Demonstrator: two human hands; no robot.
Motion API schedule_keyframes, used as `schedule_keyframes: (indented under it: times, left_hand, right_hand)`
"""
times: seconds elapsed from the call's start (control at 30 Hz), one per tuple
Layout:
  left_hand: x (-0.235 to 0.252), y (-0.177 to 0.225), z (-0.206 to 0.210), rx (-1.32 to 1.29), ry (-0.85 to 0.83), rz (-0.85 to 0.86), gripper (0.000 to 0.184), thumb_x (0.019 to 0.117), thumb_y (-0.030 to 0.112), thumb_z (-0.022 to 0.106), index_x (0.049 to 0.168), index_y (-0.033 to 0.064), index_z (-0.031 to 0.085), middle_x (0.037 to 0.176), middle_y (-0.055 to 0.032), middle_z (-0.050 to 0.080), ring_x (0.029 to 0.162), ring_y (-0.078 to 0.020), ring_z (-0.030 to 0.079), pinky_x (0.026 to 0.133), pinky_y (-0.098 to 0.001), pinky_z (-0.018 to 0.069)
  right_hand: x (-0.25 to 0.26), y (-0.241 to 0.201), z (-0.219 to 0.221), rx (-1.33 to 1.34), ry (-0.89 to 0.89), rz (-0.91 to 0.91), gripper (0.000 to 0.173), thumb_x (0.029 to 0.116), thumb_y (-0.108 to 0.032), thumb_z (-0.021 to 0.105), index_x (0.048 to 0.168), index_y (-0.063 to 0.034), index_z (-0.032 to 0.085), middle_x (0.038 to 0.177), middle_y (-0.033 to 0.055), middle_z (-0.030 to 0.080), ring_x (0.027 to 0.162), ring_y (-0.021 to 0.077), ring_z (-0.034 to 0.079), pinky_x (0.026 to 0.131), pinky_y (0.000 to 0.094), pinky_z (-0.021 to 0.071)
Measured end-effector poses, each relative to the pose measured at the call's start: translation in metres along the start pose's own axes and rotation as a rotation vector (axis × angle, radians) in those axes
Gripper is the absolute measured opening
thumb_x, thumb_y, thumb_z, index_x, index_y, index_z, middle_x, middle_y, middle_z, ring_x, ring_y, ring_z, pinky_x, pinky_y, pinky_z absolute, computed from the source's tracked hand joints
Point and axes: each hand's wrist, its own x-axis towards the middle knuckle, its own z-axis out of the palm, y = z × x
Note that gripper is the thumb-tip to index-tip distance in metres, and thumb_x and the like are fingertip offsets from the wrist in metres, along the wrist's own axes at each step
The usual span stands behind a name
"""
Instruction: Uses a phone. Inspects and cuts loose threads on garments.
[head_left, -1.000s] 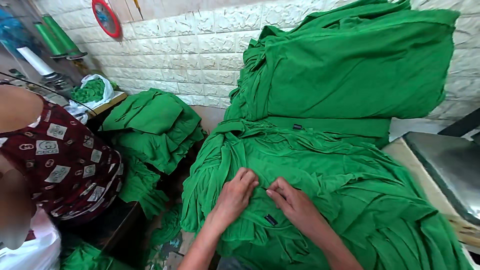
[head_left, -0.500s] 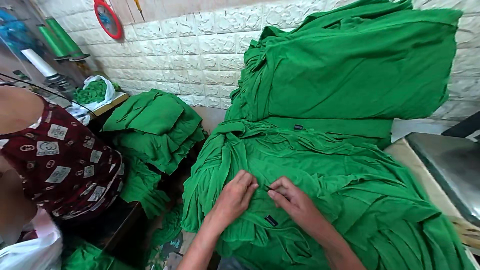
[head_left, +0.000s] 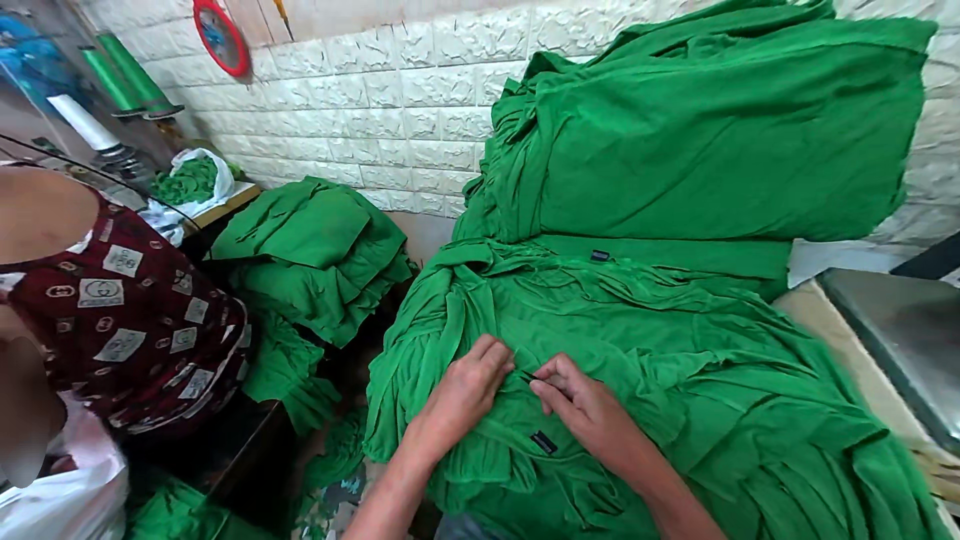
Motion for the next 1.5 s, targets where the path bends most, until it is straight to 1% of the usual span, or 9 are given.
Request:
schedule_keyframes:
  times: [0.3,0.4,0.53,0.87,1.17,1.33,1.43,1.47,1.5]
  left_hand:
    - [0.000,-0.001,0.003,-0.040,0.045,-0.010,0.019,0.1050,0.011,0.052,0.101,-0.0029,0.065,0.109,-0.0180,0.063,0.098,-0.0235,0.067,0.086,-0.0323,0.0567]
    - [-0.002,0.001,-0.004,-0.228,0.070,-0.138,0.021,0.1052,0.010,0.050,0.103,-0.0038,0.065,0.112,-0.0159,0.065,0.103,-0.0178,0.065,0.091,-0.0293,0.0538]
    - [-0.003,0.005,-0.011,-0.461,0.105,-0.326,0.021,0.1066,0.014,0.049,0.109,-0.0009,0.064,0.099,-0.0059,0.063,0.079,-0.0060,0.062,0.073,-0.0223,0.0542]
    - [-0.003,0.004,-0.010,-0.559,0.139,-0.319,0.018,0.1056,0.013,0.050,0.106,0.0006,0.063,0.086,0.0009,0.060,0.072,-0.0022,0.057,0.066,-0.0191,0.0497]
    - [-0.025,0.006,-0.032,-1.019,0.280,-0.283,0.008,0.1038,0.013,0.055,0.103,0.0109,0.063,0.077,0.0097,0.058,0.057,0.0035,0.049,0.052,-0.0143,0.0428]
    - [-0.088,0.003,-0.081,-0.711,0.478,-0.404,0.009,0.1013,0.022,0.061,0.103,0.0185,0.069,0.080,0.0121,0.063,0.057,0.0049,0.051,0.052,-0.0131,0.0447]
    - [-0.132,-0.002,-0.106,-0.156,0.441,-0.692,0.018,0.1033,0.021,0.053,0.097,0.0113,0.067,0.075,0.0095,0.063,0.058,-0.0005,0.056,0.053,-0.0186,0.0494]
    - [-0.143,0.001,-0.114,0.117,0.316,-0.853,0.031,0.1054,0.028,0.050,0.094,0.0089,0.071,0.076,0.0035,0.067,0.063,-0.0097,0.063,0.059,-0.0301,0.0549]
    - [-0.146,0.007,-0.119,0.289,0.191,-1.011,0.046,0.1078,0.037,0.046,0.096,0.0031,0.075,0.086,-0.0106,0.074,0.082,-0.0302,0.070,0.077,-0.0554,0.0541]
  right_hand:
    - [0.000,-0.013,0.008,-0.223,0.049,-0.020,0.026,0.1054,-0.028,0.051,0.109,-0.0060,0.063,0.070,0.0055,0.063,0.060,0.0230,0.065,0.056,0.0451,0.0543]
    - [-0.001,-0.003,0.006,-0.057,0.055,-0.023,0.029,0.1063,-0.031,0.047,0.109,-0.0062,0.062,0.069,0.0002,0.060,0.059,0.0139,0.060,0.056,0.0354,0.0525]
    - [-0.003,0.002,0.004,0.145,0.082,-0.055,0.028,0.1063,-0.031,0.048,0.112,-0.0062,0.060,0.070,-0.0069,0.059,0.060,0.0010,0.055,0.058,0.0198,0.0483]
    - [0.004,-0.015,0.012,-0.163,0.095,-0.022,0.028,0.1061,-0.030,0.049,0.109,-0.0054,0.063,0.069,0.0041,0.062,0.059,0.0216,0.064,0.055,0.0440,0.0533]
    - [-0.001,-0.005,0.009,0.072,0.192,-0.054,0.032,0.1058,-0.035,0.049,0.115,-0.0065,0.060,0.074,-0.0046,0.062,0.061,0.0033,0.058,0.057,0.0219,0.0504]
    - [-0.005,-0.005,-0.003,0.221,0.220,-0.050,0.028,0.1080,-0.026,0.046,0.117,-0.0024,0.057,0.077,-0.0054,0.063,0.057,-0.0012,0.053,0.052,0.0155,0.0456]
    - [-0.006,-0.004,-0.012,0.228,0.219,-0.037,0.031,0.1094,-0.026,0.041,0.119,-0.0002,0.054,0.082,-0.0033,0.065,0.061,0.0002,0.056,0.055,0.0165,0.0481]
    - [-0.006,-0.004,-0.014,0.231,0.224,-0.029,0.031,0.1090,-0.026,0.041,0.120,0.0003,0.054,0.084,-0.0023,0.066,0.063,0.0004,0.057,0.056,0.0169,0.0483]
    - [-0.005,-0.004,-0.016,0.242,0.234,-0.023,0.031,0.1081,-0.026,0.044,0.120,0.0003,0.053,0.086,-0.0017,0.065,0.065,0.0001,0.057,0.058,0.0169,0.0483]
